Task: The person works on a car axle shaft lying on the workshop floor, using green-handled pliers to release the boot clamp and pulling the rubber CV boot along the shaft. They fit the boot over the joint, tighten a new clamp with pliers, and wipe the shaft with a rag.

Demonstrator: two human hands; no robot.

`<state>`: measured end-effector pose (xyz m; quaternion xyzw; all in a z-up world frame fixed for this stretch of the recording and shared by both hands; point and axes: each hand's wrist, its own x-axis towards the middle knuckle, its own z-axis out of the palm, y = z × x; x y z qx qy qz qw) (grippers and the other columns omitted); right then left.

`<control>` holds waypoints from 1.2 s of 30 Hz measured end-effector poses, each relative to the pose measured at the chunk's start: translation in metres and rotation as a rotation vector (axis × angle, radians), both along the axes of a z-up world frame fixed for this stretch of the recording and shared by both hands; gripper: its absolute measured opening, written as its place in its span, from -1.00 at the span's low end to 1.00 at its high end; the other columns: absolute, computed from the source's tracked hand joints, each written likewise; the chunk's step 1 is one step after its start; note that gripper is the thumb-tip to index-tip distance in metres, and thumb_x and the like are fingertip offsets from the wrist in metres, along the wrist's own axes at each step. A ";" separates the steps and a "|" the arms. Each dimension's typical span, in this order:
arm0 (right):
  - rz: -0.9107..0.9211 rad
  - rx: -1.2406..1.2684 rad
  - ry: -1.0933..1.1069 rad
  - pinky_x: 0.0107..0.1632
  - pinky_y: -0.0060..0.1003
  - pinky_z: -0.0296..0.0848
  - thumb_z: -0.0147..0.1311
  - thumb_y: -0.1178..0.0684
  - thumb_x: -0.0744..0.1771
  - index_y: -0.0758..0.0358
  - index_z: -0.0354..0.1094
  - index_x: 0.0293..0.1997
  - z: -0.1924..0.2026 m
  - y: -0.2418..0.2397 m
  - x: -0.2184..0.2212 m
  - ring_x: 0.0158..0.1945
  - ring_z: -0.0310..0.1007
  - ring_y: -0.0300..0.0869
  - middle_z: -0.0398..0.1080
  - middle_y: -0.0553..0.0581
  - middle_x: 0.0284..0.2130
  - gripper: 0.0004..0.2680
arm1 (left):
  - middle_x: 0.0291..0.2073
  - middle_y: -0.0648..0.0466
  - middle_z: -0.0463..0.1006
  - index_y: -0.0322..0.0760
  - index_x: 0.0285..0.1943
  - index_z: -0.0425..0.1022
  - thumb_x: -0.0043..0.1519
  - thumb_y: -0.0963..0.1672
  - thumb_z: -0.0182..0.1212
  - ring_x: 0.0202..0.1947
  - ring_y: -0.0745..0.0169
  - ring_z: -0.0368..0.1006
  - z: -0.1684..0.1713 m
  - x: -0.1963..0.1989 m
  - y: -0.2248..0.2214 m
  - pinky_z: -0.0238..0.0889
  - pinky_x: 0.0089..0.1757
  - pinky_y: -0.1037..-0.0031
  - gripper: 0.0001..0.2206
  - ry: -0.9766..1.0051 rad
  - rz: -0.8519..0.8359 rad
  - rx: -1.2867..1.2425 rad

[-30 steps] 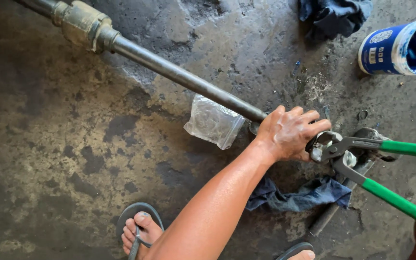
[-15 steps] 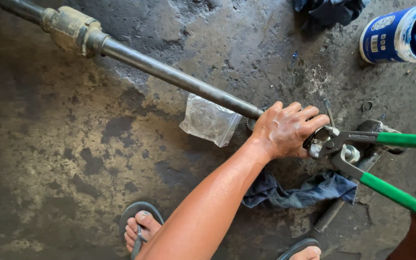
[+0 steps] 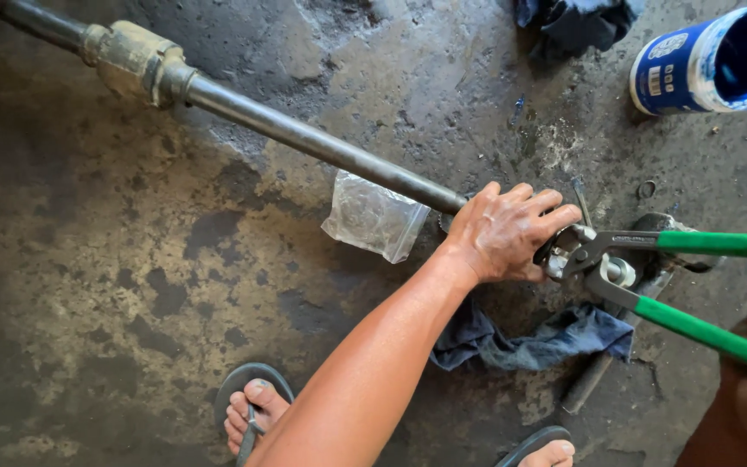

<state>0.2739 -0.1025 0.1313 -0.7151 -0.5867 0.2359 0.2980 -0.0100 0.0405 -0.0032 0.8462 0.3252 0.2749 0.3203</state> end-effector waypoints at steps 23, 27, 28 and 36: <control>0.155 0.540 0.141 0.37 -0.06 0.41 -0.29 0.57 0.41 0.48 -0.03 0.49 0.110 0.068 -0.179 0.20 0.31 0.16 0.21 0.50 0.14 -0.57 | 0.03 -0.07 0.34 -0.36 0.34 0.05 -0.04 -0.17 0.41 0.05 -0.02 0.37 0.138 0.034 -0.007 0.38 0.00 0.33 -0.24 -0.454 -0.185 -0.138; 0.208 0.491 0.118 0.35 -0.13 0.32 -0.33 0.53 0.46 0.53 0.10 0.32 0.096 0.066 -0.168 0.21 0.27 0.08 0.24 0.43 0.18 -0.72 | 0.35 -0.06 0.45 -0.21 0.54 -0.04 0.01 -0.18 0.31 0.26 -0.01 0.59 0.140 0.040 -0.016 0.58 0.22 0.32 -0.16 -0.546 -0.105 -0.218; 0.216 0.483 0.126 0.35 -0.13 0.32 -0.33 0.53 0.46 0.53 0.10 0.32 0.084 0.061 -0.145 0.21 0.27 0.08 0.24 0.43 0.18 -0.72 | 0.35 -0.06 0.45 -0.21 0.54 -0.04 0.01 -0.18 0.31 0.26 -0.01 0.59 0.136 0.048 -0.014 0.58 0.22 0.32 -0.16 -0.542 -0.092 -0.223; 0.256 0.387 -0.176 0.25 0.01 0.33 -0.34 0.34 0.69 0.77 0.18 0.35 0.039 0.058 -0.095 0.13 0.27 0.14 0.28 0.56 0.15 -0.82 | 0.36 0.10 0.57 0.07 0.56 -0.07 0.00 -0.09 0.50 0.26 0.02 0.72 0.120 0.071 -0.022 0.68 0.15 0.29 -0.06 -0.521 0.026 -0.241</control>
